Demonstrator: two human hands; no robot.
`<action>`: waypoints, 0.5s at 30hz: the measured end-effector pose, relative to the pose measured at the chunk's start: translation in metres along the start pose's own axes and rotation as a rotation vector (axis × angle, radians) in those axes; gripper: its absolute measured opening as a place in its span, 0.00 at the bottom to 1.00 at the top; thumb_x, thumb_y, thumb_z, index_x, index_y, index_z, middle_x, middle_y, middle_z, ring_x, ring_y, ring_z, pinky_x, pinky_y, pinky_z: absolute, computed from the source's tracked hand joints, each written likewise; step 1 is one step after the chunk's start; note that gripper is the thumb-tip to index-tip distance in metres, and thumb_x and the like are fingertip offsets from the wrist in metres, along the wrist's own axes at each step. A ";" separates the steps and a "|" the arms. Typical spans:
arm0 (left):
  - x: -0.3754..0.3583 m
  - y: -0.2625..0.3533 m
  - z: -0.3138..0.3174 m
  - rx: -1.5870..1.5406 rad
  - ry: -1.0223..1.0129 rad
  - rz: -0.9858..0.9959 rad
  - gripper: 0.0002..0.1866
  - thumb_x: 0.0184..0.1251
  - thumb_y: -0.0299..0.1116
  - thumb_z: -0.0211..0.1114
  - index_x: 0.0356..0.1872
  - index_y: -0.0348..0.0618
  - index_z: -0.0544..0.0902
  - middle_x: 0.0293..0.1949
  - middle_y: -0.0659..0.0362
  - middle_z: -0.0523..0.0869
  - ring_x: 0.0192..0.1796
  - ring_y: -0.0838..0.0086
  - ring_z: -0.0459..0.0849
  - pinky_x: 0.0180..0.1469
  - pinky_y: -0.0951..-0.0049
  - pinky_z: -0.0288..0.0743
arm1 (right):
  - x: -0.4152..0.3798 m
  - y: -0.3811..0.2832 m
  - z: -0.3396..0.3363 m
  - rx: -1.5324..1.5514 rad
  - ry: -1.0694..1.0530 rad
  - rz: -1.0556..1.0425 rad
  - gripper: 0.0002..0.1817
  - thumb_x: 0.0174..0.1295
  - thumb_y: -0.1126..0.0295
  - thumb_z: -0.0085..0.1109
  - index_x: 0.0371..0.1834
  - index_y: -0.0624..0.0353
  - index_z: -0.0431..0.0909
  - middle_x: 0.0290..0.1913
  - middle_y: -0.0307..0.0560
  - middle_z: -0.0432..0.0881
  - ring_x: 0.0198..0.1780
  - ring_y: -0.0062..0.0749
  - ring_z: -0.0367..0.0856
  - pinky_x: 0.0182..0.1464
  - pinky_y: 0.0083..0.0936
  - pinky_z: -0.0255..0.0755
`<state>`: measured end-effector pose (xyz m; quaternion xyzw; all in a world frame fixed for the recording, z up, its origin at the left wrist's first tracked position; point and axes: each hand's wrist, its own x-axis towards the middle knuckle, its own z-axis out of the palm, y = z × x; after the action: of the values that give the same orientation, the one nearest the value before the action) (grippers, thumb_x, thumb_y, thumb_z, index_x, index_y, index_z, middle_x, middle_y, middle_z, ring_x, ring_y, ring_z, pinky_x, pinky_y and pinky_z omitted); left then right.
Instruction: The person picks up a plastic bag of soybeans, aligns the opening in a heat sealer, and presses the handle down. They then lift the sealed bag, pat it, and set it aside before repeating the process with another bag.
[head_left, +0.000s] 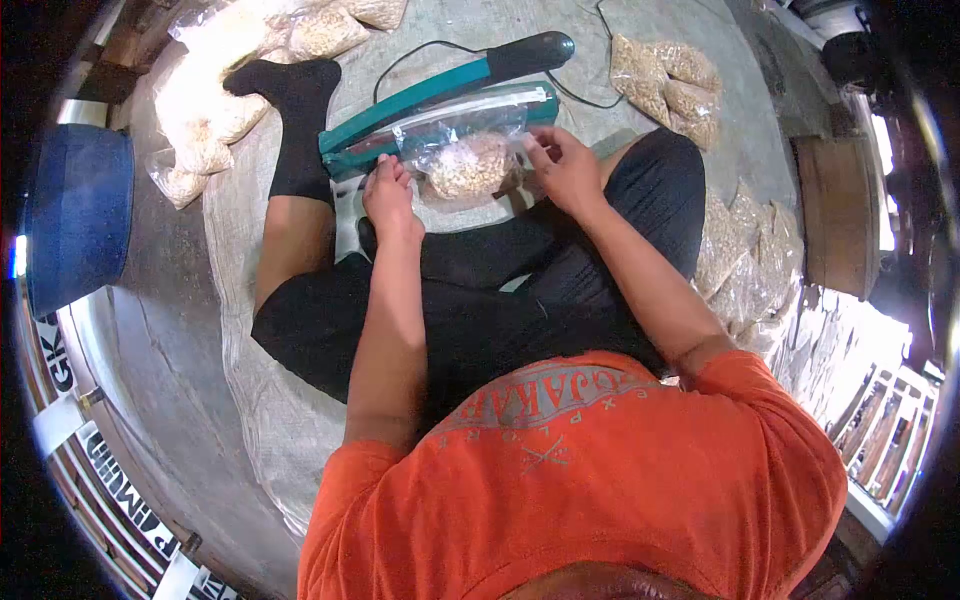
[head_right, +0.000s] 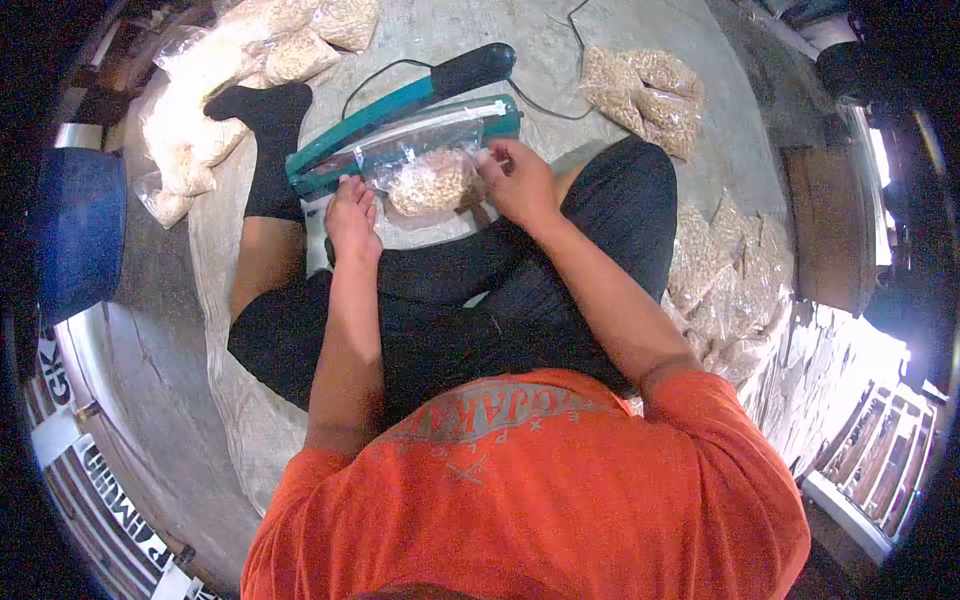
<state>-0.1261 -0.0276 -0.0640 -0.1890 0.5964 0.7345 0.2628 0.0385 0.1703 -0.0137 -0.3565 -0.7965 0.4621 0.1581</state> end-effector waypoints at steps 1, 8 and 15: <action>-0.001 0.000 0.001 0.004 -0.003 0.016 0.28 0.77 0.53 0.62 0.64 0.40 0.79 0.58 0.56 0.82 0.60 0.66 0.79 0.66 0.63 0.67 | 0.001 0.002 0.002 0.003 0.001 0.005 0.24 0.69 0.54 0.65 0.56 0.64 0.83 0.47 0.56 0.88 0.46 0.39 0.88 0.53 0.34 0.80; -0.005 0.002 0.004 0.064 -0.116 0.055 0.24 0.77 0.50 0.63 0.59 0.38 0.81 0.55 0.57 0.84 0.57 0.70 0.80 0.63 0.67 0.70 | 0.029 0.025 0.020 0.051 0.132 0.021 0.24 0.69 0.53 0.65 0.56 0.63 0.84 0.45 0.52 0.90 0.45 0.38 0.88 0.52 0.34 0.79; -0.005 -0.005 0.017 -0.038 -0.301 0.193 0.09 0.76 0.33 0.66 0.45 0.36 0.86 0.41 0.61 0.88 0.44 0.79 0.83 0.50 0.76 0.74 | 0.051 0.024 0.026 0.097 0.006 0.024 0.26 0.70 0.50 0.65 0.57 0.63 0.83 0.44 0.52 0.89 0.44 0.39 0.87 0.51 0.33 0.78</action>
<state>-0.1189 -0.0107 -0.0611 -0.0238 0.5514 0.7875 0.2741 -0.0021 0.1975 -0.0515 -0.3594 -0.7684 0.5008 0.1721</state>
